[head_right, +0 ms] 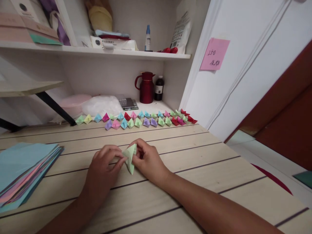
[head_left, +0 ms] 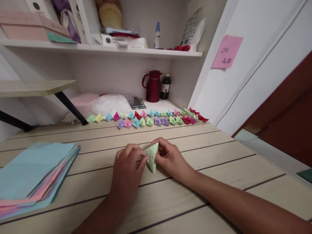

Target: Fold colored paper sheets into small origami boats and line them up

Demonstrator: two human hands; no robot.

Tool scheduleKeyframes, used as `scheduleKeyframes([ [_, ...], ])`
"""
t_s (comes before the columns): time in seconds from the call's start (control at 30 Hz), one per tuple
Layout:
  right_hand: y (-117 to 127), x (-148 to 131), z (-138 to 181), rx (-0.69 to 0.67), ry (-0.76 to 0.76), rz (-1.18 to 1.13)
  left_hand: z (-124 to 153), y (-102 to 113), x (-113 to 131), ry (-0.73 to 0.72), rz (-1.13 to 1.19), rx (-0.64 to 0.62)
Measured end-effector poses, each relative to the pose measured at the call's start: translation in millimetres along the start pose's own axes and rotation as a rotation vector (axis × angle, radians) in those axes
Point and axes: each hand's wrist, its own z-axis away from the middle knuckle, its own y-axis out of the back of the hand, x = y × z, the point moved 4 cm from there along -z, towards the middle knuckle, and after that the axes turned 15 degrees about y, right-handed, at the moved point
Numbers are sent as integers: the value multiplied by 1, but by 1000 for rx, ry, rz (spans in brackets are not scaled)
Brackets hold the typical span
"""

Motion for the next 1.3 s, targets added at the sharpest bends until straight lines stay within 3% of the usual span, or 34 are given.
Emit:
scheduleKeyframes([
  [0.13,4,-1,-1,43,29,138,1,-1,3,-29,0,-93],
  [0.33,2,-1,-2,-4,60,208,0,-8,1,161,111,-292],
  [0.63,1,-3,-2,-113,80,306,0,-16,-10,166,-81,-243],
  [0.77,3,1,-4,-93,80,348,-1,-18,-12,163,-167,-243],
  [1.07,0,2,-7,-100,-7,460,3,-22,-10,244,-208,-302],
  [1.3,-2,4,-7,-181,66,553,4,-19,-7,273,-244,-290],
])
